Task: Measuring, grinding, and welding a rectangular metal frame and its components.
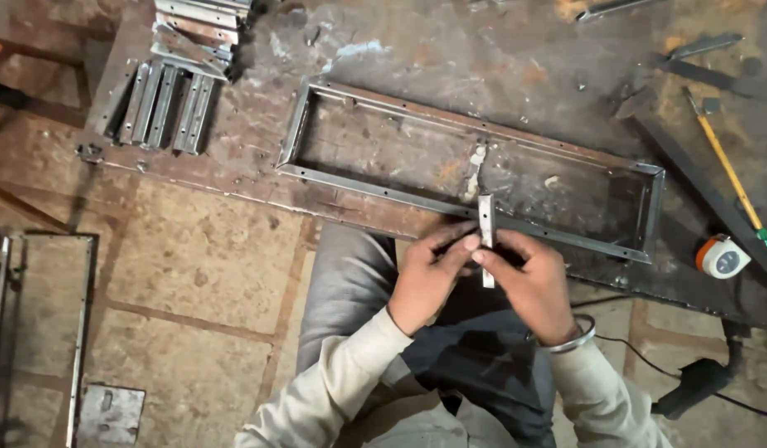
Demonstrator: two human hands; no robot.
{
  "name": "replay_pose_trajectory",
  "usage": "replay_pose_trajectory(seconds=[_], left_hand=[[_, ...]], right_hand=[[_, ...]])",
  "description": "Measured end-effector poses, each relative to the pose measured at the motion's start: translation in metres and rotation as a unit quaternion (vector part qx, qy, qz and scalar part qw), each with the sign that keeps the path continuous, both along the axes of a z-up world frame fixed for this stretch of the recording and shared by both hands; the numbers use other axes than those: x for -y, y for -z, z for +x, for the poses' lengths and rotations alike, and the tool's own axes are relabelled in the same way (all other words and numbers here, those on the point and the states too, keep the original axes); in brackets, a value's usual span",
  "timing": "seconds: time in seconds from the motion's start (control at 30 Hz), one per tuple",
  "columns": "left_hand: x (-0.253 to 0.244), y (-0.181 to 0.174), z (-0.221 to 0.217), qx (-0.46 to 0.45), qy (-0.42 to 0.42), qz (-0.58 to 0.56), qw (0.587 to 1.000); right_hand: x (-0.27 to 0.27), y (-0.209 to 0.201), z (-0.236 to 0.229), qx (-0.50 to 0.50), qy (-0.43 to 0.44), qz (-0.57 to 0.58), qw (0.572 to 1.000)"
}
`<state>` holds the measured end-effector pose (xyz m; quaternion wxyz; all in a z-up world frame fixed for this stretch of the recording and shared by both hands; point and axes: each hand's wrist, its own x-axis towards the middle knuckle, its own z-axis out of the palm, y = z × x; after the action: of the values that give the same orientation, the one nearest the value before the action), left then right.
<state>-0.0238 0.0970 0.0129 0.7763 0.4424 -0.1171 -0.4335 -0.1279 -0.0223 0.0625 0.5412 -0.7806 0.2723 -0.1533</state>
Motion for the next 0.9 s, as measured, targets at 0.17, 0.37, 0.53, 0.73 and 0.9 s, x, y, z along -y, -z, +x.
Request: replay_pose_trajectory(seconds=[0.17,0.37,0.53,0.73,0.9], left_hand=[[0.001,0.002,0.012,0.361,-0.090,0.052,0.927],[0.017,0.031,0.026,0.083,0.050,-0.024,0.995],[0.001,-0.029,0.041,0.265,0.028,0.106,0.958],[-0.028,-0.026,0.066,0.593,-0.208,0.218,0.747],[-0.027,-0.008,0.078,0.678,-0.203,0.178,0.684]], right_hand=[[-0.017,-0.010,0.004,0.034,-0.016,-0.399,0.916],[0.024,0.009,-0.002,-0.078,-0.009,0.139,0.987],[0.059,-0.001,0.033,-0.071,-0.030,0.193,0.978],[0.109,0.014,0.078,-0.125,-0.015,0.161,0.979],[0.114,0.032,0.089,-0.133,-0.023,0.176,0.975]])
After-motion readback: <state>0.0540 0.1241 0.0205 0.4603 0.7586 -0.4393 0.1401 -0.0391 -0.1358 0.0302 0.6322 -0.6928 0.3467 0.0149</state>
